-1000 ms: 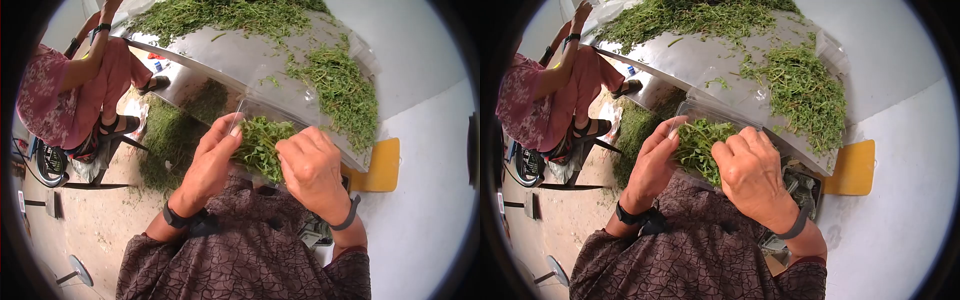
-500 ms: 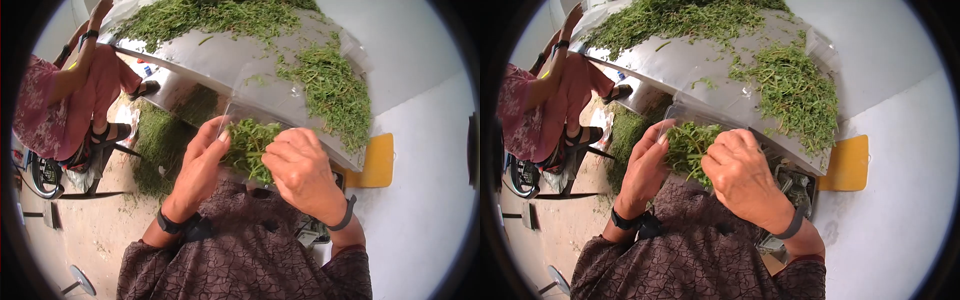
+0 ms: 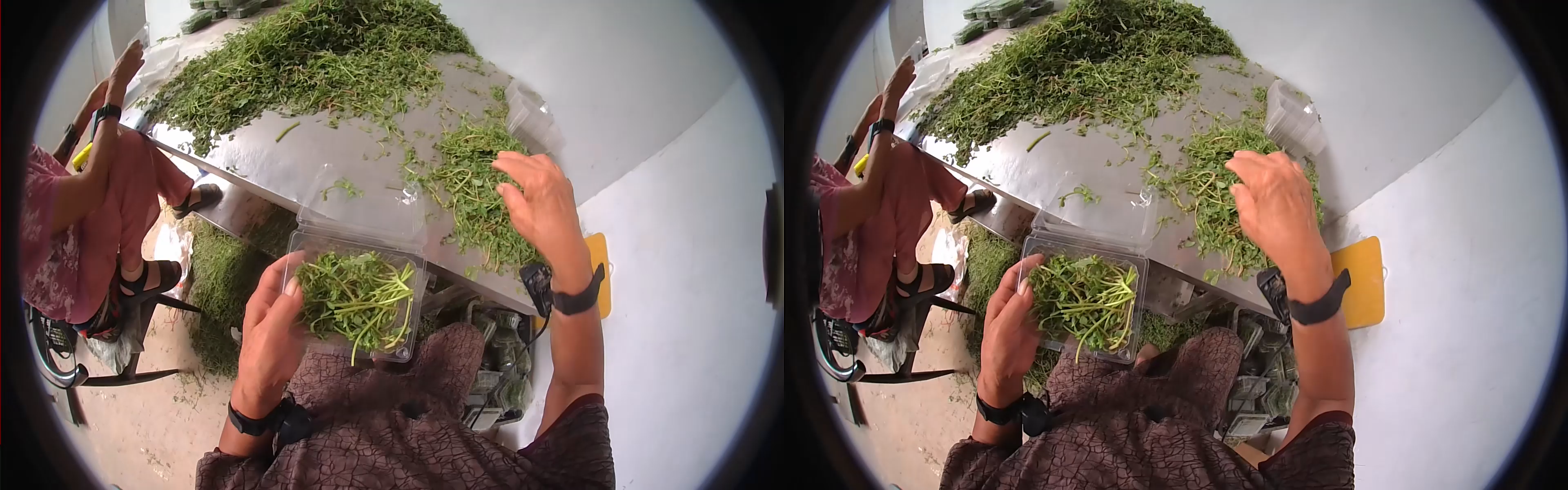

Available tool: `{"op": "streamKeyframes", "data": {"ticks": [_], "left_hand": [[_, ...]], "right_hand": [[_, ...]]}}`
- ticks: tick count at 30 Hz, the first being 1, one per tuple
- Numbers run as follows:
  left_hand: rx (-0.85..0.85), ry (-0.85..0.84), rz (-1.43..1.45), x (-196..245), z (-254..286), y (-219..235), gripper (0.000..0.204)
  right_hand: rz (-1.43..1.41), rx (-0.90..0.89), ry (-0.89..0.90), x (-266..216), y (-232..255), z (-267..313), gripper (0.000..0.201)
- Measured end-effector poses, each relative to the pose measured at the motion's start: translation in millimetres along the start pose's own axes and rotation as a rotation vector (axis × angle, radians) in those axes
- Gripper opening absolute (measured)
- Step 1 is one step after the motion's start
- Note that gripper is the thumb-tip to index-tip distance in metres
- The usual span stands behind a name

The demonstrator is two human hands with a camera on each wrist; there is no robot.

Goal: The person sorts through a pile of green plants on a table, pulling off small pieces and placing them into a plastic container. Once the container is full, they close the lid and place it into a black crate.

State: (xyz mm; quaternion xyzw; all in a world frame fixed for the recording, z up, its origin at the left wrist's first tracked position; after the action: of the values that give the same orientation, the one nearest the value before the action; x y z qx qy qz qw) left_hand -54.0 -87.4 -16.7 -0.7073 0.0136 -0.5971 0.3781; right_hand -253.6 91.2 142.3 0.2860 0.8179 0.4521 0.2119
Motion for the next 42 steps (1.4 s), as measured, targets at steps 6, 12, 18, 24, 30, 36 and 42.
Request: {"op": "streamKeyframes", "data": {"ticks": [6,12,18,24,30,36,42], "left_hand": [[0.009,-0.031,-0.001,1,-9,7,0.039],[0.015,-0.032,-0.032,0,-11,13,0.039],[0.039,-0.027,0.034,3,-9,11,0.039],[-0.010,-0.017,-0.051,-5,-7,7,0.039],[-0.059,0.047,-0.013,-14,-1,-4,0.038],[-0.095,-0.023,-0.064,-18,-4,-17,0.038],[-0.114,0.008,-0.071,-24,1,-30,0.038]], "right_hand": [[0.207,-0.127,-0.069,48,-48,-33,0.024],[0.398,-0.229,-0.129,74,-76,-43,0.018],[0.073,0.000,-0.263,65,-17,-41,0.013],[-0.354,0.077,-0.458,86,10,-28,0.012],[-0.694,0.120,-0.490,78,33,-21,0.014],[-0.925,0.116,-0.508,48,58,-13,0.016],[-1.021,0.088,-0.408,-10,70,-1,0.018]]}}
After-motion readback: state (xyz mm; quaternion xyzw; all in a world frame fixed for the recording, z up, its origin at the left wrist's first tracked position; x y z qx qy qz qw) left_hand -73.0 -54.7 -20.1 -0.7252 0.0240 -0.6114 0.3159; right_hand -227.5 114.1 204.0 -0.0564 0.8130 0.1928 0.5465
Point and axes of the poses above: each hand's wrist, its own z-axis away from the middle knuckle, its own y-axis out of the back of the hand, x = y × z, the point moved 9 cm from there along -z, towards the middle knuckle, and after that the axes turned 9 degrees about -y, right-handed, at the moved point
